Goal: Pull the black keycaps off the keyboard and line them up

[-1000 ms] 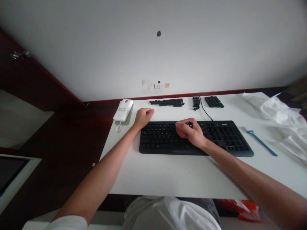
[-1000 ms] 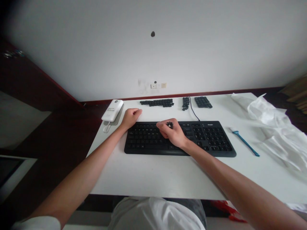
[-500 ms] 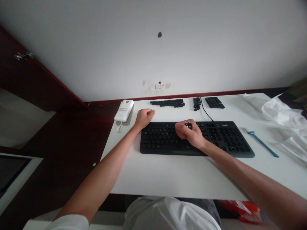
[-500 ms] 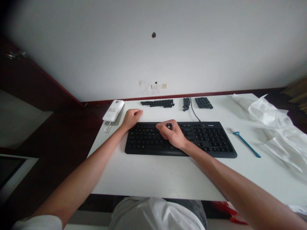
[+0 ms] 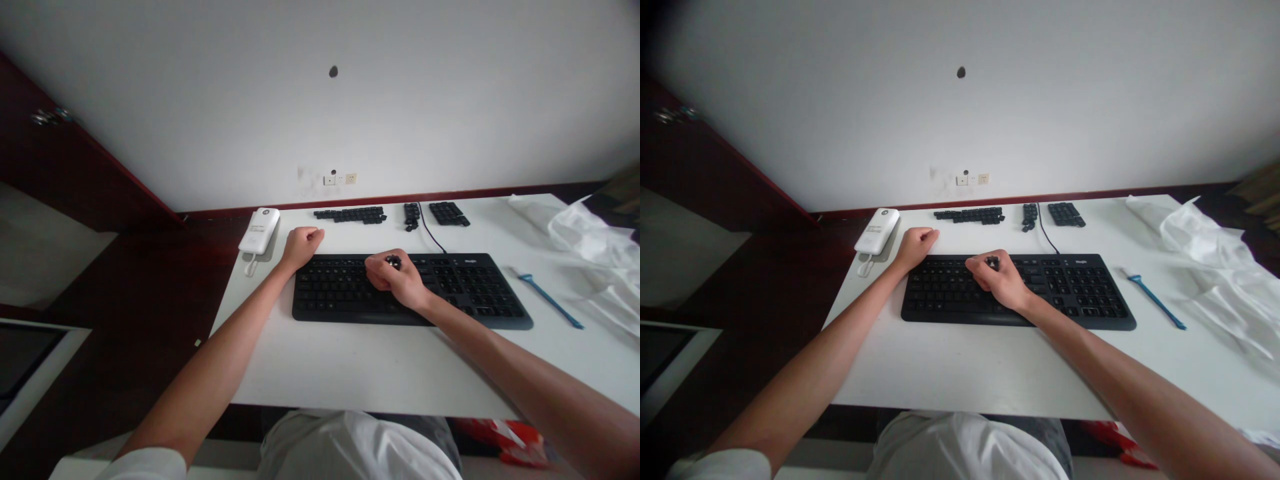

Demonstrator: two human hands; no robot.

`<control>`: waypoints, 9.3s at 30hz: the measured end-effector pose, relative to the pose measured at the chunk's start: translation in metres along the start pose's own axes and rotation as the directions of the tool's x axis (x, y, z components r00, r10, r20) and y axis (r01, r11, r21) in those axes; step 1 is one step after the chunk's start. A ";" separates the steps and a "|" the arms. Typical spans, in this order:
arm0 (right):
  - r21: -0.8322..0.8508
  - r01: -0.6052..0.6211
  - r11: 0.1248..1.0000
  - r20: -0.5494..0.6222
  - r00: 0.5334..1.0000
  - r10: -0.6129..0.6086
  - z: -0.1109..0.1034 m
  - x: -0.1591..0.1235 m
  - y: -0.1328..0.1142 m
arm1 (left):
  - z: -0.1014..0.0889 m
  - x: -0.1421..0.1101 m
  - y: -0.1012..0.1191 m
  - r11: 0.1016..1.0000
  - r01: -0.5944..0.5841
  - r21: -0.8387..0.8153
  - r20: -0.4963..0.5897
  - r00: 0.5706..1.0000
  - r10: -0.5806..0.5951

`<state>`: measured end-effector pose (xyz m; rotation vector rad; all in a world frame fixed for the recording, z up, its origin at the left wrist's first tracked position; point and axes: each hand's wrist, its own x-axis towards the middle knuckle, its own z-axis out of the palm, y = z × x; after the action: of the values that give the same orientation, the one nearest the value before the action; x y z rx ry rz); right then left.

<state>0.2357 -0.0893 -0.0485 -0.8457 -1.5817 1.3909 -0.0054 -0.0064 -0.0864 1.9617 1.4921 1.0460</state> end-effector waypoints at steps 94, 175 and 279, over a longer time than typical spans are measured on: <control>0.231 -0.017 0.973 0.061 0.998 0.003 -0.004 -0.002 0.023 | -0.002 -0.006 0.003 0.999 0.030 -0.027 0.030 0.999 -0.029; -0.970 -0.049 0.238 -0.051 0.999 -0.003 -0.092 0.075 0.022 | -0.002 -0.004 -0.002 1.000 -0.006 -0.024 0.057 0.998 0.008; 0.255 0.007 0.967 -0.348 0.934 0.086 -0.011 -0.009 -0.022 | -0.004 -0.005 0.003 1.000 0.012 0.017 0.063 0.998 -0.013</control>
<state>0.2503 -0.0961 -0.0282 -0.9178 -1.0899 1.3432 -0.0071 -0.0122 -0.0828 1.9758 1.4818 0.9606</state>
